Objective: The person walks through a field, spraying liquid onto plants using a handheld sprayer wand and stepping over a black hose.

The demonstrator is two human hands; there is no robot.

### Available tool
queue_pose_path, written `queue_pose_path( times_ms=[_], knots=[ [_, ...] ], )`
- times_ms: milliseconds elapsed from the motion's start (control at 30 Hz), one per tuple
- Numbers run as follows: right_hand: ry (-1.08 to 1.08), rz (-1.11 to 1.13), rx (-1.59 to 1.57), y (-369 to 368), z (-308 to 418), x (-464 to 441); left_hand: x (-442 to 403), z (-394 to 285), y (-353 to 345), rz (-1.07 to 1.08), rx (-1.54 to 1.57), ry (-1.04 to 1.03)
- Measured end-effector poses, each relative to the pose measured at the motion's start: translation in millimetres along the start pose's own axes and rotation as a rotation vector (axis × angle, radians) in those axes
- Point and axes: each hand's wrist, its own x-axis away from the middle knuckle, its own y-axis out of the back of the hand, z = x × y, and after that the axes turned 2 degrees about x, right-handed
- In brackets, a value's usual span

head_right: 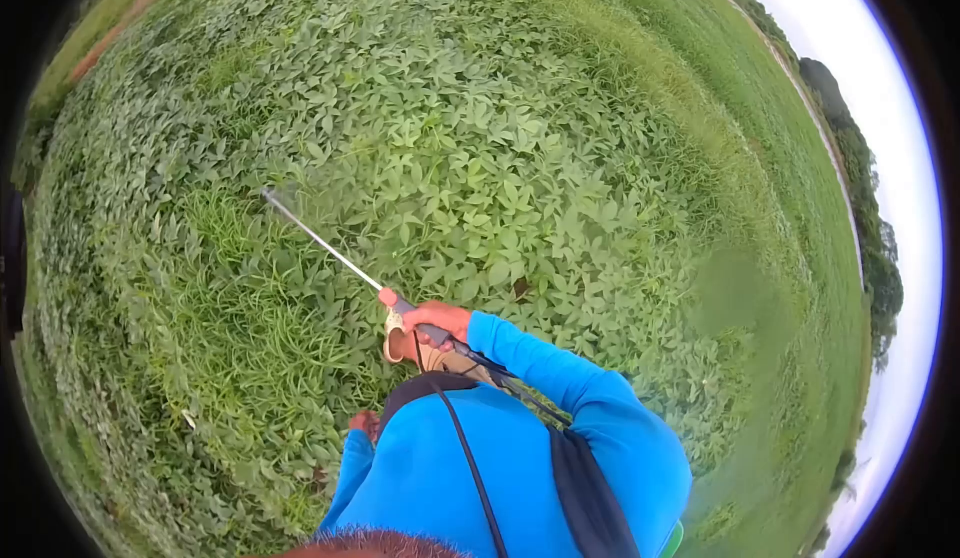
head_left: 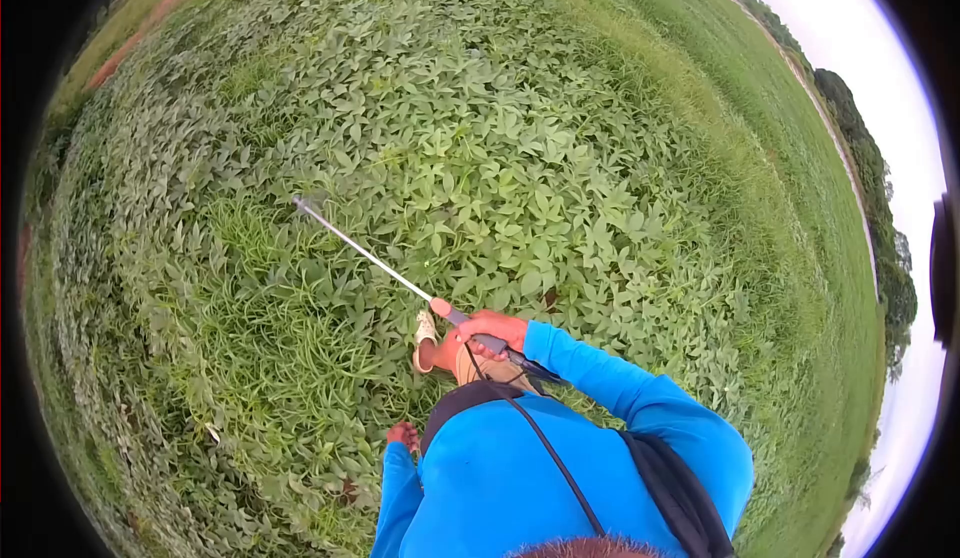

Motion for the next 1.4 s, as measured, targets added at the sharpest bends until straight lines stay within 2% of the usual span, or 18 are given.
queue_pose_path(
  times_ms=[67, 100, 167, 200, 233, 300, 400, 500, 667, 767, 833, 967, 1033, 1133, 1233, 1300, 1333, 1400],
  knots=[
    [0.049, 0.213, -0.113, -26, 12, -6, 15, -28, 4, -0.093, -0.017, -0.026],
    [-0.067, 0.218, -0.144, -15, 7, 8, 37, 12, -21, -0.1, -0.019, 0.062],
    [-0.044, 0.361, -0.115, -14, 39, -13, 38, -41, -32, -0.105, -0.239, -0.188],
    [-0.024, 0.371, -0.116, -15, 48, -31, 59, -78, -45, -0.191, -0.348, -0.203],
    [-0.079, 0.472, -0.105, -15, 51, -45, 60, -91, -49, -0.2, -0.35, -0.2],
    [-0.131, 0.585, -0.096, -12, 69, -63, 64, -120, -52, -0.196, -0.099, -0.132],
    [-0.171, 0.753, -0.109, -10, 97, -83, 63, -180, -49, -0.131, -0.1, -0.052],
    [-0.149, 0.771, -0.118, -9, 122, -104, 52, -235, -42, -0.142, -0.1, -0.101],
    [-0.019, 0.422, 0.03, -2, 166, -94, 53, -300, -33, -0.086, -0.187, -0.274],
    [0.014, 0.259, 0.073, 15, 173, -88, 61, -332, -40, -0.129, -0.173, -0.29],
    [0.039, 0.209, -0.016, 29, 164, -87, 71, -342, -44, -0.101, -0.201, -0.389],
    [-0.021, 0.126, -0.105, 48, 186, -51, 57, -344, -32, -0.128, -0.187, -0.294],
    [0.095, -0.097, 0.025, 52, 189, -45, 57, -335, -24, -0.143, -0.185, -0.262],
    [0.137, -0.26, 0.18, 63, 186, -48, 71, -326, -23, -0.188, -0.221, -0.215],
    [0.17, -0.249, 0.08, 63, 199, -54, 33, -313, 5, -0.287, -0.365, -0.252],
    [0.074, -0.188, 0.041, 67, 209, -66, 4, -290, 29, -0.252, -0.677, -0.662],
    [0.023, -0.148, -0.045, 69, 213, -73, 15, -294, 26, -0.275, -0.603, -0.454],
    [-0.044, -0.066, -0.125, 69, 225, -83, 31, -303, 17, -0.309, -0.506, -0.445]
  ],
)
